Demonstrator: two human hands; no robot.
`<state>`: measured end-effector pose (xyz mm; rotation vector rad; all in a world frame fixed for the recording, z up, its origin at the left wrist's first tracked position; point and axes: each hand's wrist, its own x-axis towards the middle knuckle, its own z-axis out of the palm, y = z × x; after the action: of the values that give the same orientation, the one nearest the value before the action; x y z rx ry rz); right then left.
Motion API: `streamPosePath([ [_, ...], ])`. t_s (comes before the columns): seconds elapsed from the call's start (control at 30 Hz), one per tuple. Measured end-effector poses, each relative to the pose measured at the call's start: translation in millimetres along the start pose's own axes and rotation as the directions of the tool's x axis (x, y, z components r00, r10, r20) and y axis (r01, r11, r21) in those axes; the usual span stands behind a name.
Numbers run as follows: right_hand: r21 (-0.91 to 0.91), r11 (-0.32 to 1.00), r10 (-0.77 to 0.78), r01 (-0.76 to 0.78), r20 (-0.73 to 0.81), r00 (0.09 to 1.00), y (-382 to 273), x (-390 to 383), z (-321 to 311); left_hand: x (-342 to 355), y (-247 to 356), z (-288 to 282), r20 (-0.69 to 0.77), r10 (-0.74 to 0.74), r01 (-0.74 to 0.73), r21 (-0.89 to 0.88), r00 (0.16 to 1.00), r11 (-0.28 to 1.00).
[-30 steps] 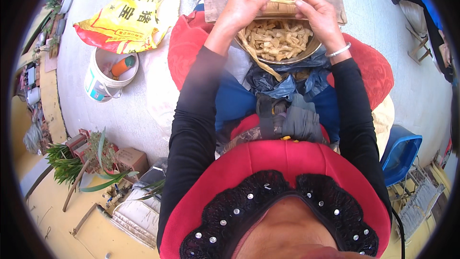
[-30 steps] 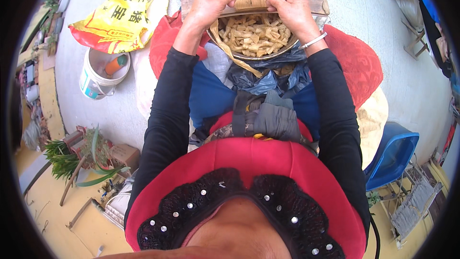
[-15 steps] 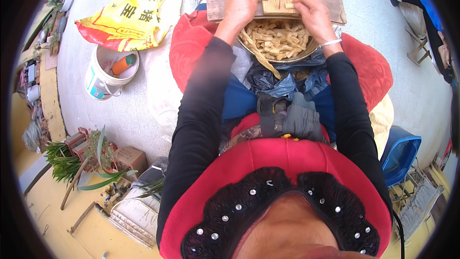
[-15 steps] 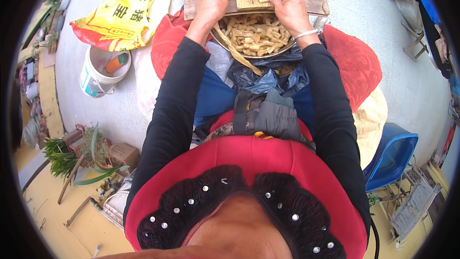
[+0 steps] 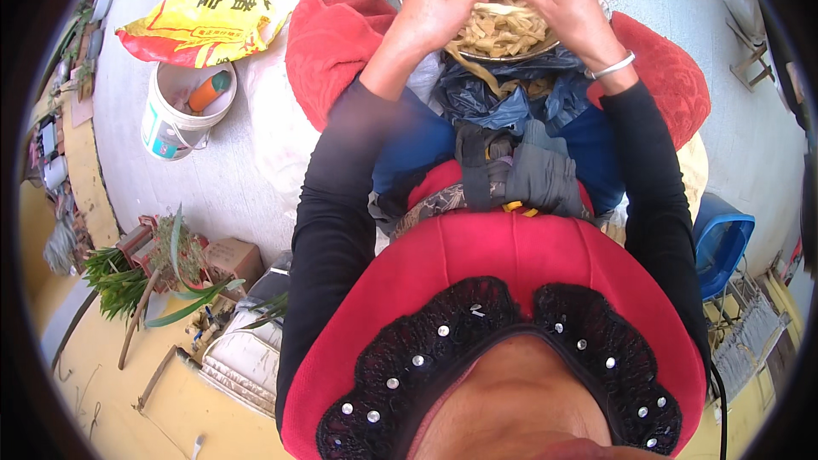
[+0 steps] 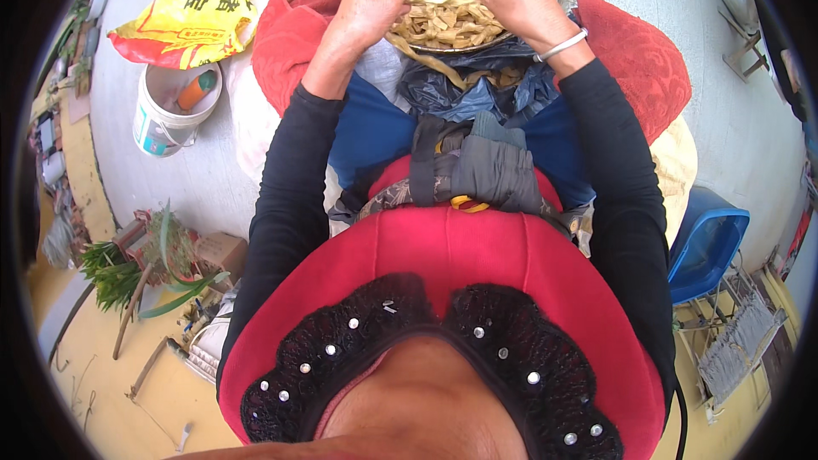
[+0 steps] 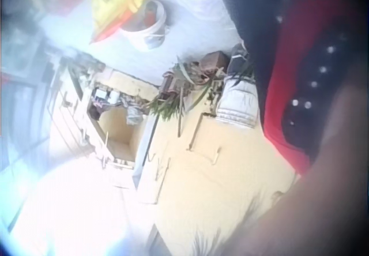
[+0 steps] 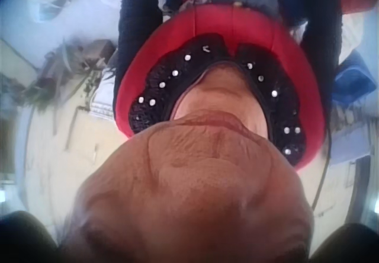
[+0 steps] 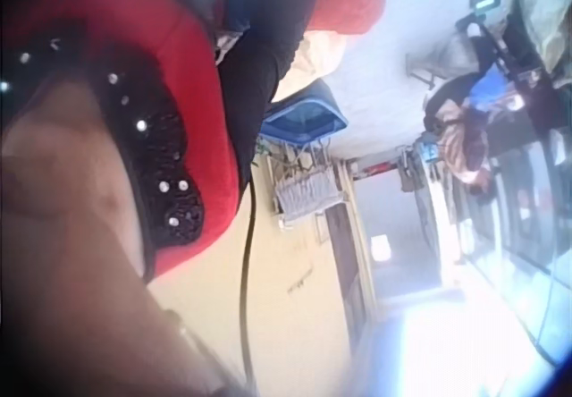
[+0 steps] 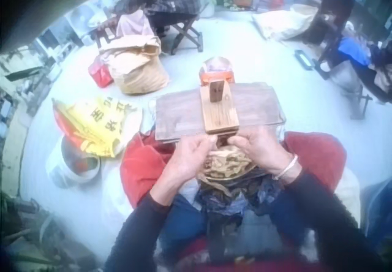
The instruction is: The person sits and peels the skin off light-colored vegetable strips by hand, placing the peeled pieces into a metal bowl on their lap. The person handles the strips one at a time, removing the outer layer and discarding the peelings.
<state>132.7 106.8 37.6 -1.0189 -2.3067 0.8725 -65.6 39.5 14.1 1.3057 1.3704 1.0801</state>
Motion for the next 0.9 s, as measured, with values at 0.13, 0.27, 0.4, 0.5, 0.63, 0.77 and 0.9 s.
streamPosePath([
  [0.13, 0.394, 0.848, 0.105, -0.353, 0.529, 0.842, -41, -40, 2, -3, 4, 1, 0.064, 0.009, -0.001, -0.123, 0.998, 0.992],
  [0.27, 0.745, 0.572, -0.013, -0.343, 0.426, 0.904, -125, -51, -50, -31, 62, 34, 0.178, 0.119, 0.007, -0.582, 0.977, 0.813],
  [0.4, 0.967, 0.254, -0.305, 0.025, 0.056, 0.951, -114, -71, -96, -64, 160, 58, 0.046, 0.462, -0.335, -0.624, 0.886, 0.706],
  [0.5, 0.914, 0.387, 0.034, 0.120, -0.144, 0.989, -120, -79, -79, -83, 155, 74, 0.025, 0.493, -0.366, -0.638, 0.870, 0.678],
  [0.63, 0.483, 0.870, 0.166, 0.096, -0.470, 0.867, -77, -68, -54, -48, 115, 66, 0.285, 0.268, -0.156, -0.361, 0.920, 0.919],
  [0.77, 0.167, 0.980, -0.031, 0.111, -0.421, 0.906, -22, -54, -2, -40, 54, 69, 0.124, 0.061, 0.017, -0.547, 0.990, 0.837],
  [0.9, -0.115, 0.993, -0.050, 0.003, -0.411, 0.910, -18, -49, 10, -39, 37, 63, 0.249, -0.191, 0.308, -0.618, 0.949, 0.723],
])
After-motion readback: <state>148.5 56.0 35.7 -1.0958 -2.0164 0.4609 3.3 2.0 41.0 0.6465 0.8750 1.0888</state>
